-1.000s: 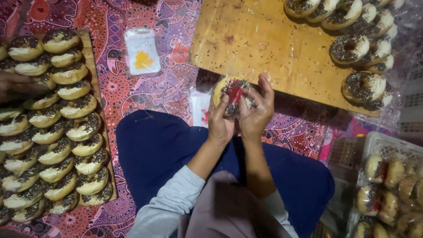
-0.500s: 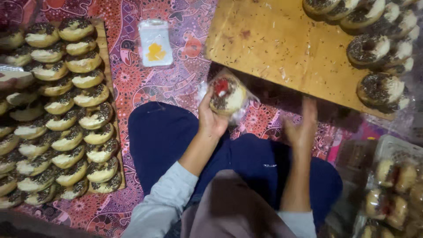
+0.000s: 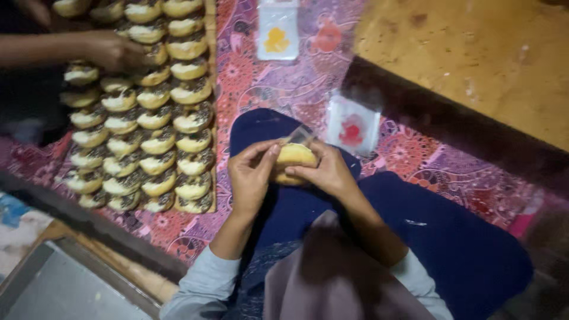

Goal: The person sits on the floor and individually places round pastries into clear plastic bags, then seals them and places them into a crate. Another person is visible in the background applying toppings to pastries on a tray.

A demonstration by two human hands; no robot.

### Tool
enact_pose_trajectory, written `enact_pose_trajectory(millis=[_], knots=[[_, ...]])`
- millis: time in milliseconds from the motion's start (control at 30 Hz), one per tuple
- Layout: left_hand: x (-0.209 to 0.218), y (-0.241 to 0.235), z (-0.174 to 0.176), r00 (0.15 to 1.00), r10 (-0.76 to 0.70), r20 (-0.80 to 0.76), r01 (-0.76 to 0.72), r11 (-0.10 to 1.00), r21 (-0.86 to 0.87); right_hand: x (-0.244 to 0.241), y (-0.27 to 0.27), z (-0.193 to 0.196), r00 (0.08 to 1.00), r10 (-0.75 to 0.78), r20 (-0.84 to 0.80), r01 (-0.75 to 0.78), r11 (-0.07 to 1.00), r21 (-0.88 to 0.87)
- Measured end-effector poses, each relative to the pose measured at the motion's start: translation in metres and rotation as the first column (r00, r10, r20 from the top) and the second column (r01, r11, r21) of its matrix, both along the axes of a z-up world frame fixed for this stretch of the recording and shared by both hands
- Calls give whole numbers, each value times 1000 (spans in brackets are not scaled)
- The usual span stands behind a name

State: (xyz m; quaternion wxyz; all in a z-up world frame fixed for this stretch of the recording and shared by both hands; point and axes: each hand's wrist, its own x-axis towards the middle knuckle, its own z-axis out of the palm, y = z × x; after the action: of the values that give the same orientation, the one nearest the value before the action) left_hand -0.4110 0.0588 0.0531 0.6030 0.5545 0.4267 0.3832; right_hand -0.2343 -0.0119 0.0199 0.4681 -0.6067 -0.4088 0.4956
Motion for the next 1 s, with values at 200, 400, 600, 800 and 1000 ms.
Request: enact_pose_trajectory(millis=[200,400,600,800,1000], knots=[[-22,10,-22,981,170,90,-149,968,-202,-18,3,52,767,-440,467,140,825,548],[-19,12,-30,976,160,146,-142,982,-125,-19,30,83,776,-33,630,-230,915,331],[-9,2,-20,991,130,29,-130,991,-5,-20,35,76,701,-126,702,-393,753,528],[-11,-14,1,991,102,-83,-76,959,272,8,52,71,833,-40,552,-13,996,92],[0,-17,24,967,255,10,-250,939,236,17,2,18,998,46,-31,-48,996,-73]])
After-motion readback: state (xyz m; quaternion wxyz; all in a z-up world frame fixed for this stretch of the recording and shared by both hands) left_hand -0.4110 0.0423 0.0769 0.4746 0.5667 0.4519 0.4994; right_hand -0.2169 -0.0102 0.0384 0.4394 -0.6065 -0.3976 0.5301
